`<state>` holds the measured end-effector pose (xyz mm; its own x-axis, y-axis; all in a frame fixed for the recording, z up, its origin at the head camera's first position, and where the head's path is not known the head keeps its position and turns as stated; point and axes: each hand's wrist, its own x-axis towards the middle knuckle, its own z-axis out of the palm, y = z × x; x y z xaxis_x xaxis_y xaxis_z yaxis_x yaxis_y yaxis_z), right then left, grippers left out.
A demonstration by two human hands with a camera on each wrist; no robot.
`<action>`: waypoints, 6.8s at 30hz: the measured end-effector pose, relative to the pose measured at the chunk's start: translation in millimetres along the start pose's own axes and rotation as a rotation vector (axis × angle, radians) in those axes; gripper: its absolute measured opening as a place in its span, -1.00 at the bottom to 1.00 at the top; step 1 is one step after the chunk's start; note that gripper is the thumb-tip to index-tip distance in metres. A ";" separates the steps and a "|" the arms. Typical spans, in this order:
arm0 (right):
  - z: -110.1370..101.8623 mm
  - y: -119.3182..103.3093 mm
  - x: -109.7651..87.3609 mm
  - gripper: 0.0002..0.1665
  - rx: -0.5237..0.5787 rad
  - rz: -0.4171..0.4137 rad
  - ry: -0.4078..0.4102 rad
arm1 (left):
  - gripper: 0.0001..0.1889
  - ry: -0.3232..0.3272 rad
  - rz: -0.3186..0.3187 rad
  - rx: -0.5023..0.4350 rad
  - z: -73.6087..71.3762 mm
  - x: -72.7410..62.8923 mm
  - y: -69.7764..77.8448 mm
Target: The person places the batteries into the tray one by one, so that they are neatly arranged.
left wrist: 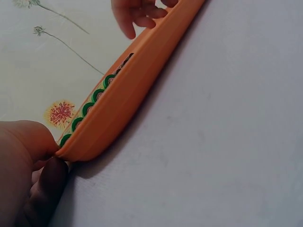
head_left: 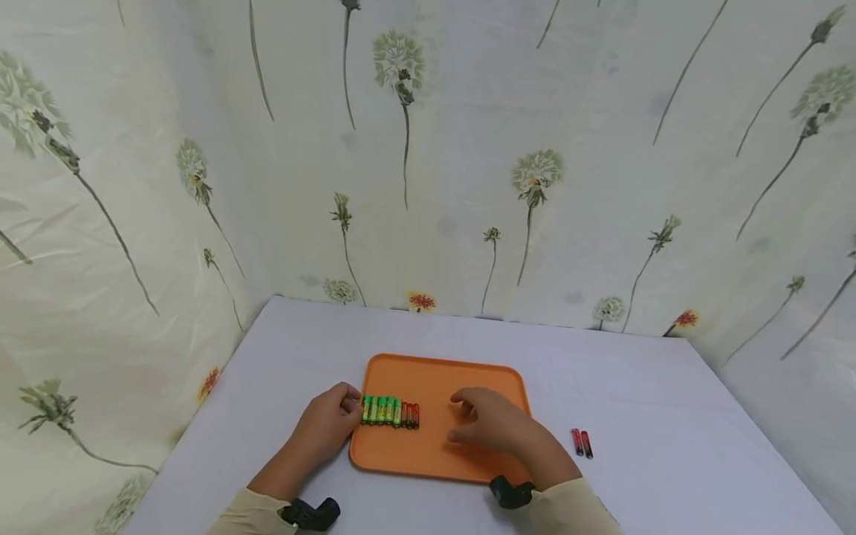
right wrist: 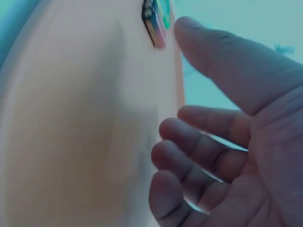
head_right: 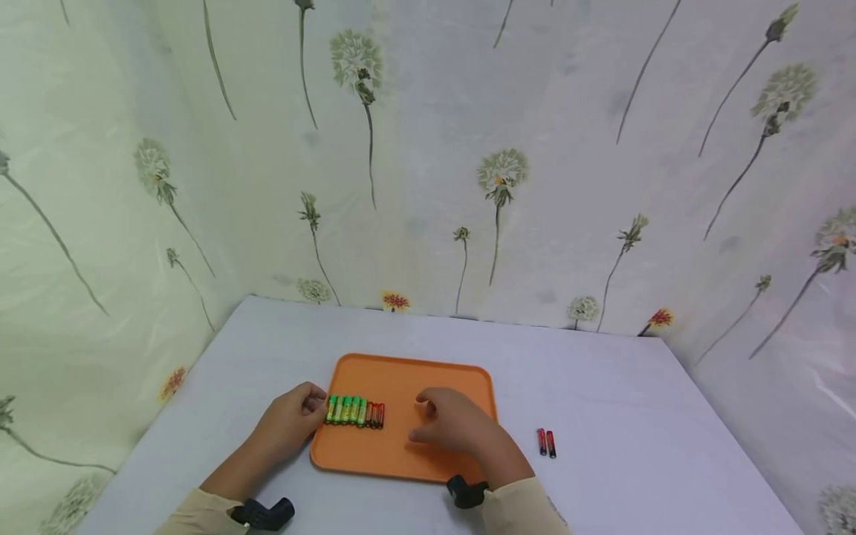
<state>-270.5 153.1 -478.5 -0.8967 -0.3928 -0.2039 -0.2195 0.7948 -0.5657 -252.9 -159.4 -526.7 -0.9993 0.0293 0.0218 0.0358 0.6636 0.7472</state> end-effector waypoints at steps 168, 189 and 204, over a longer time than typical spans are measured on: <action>39.5 -34.1 24.1 -0.53 0.119 -0.117 0.035 | -0.81 0.002 -0.028 0.008 -0.1 0.7 0.3; 42.5 -35.7 27.8 -0.50 0.059 -0.122 0.034 | -0.82 0.009 -0.003 0.008 -0.4 3.4 -2.6; 45.7 -35.4 32.0 -0.40 0.044 -0.125 0.018 | -0.82 0.002 -0.017 -0.013 -2.1 0.5 -0.5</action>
<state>-273.9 91.2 -501.5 -0.8705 -0.4786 -0.1151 -0.3132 0.7189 -0.6205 -253.4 -161.3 -525.7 -0.9998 0.0167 0.0107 0.0190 0.6542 0.7561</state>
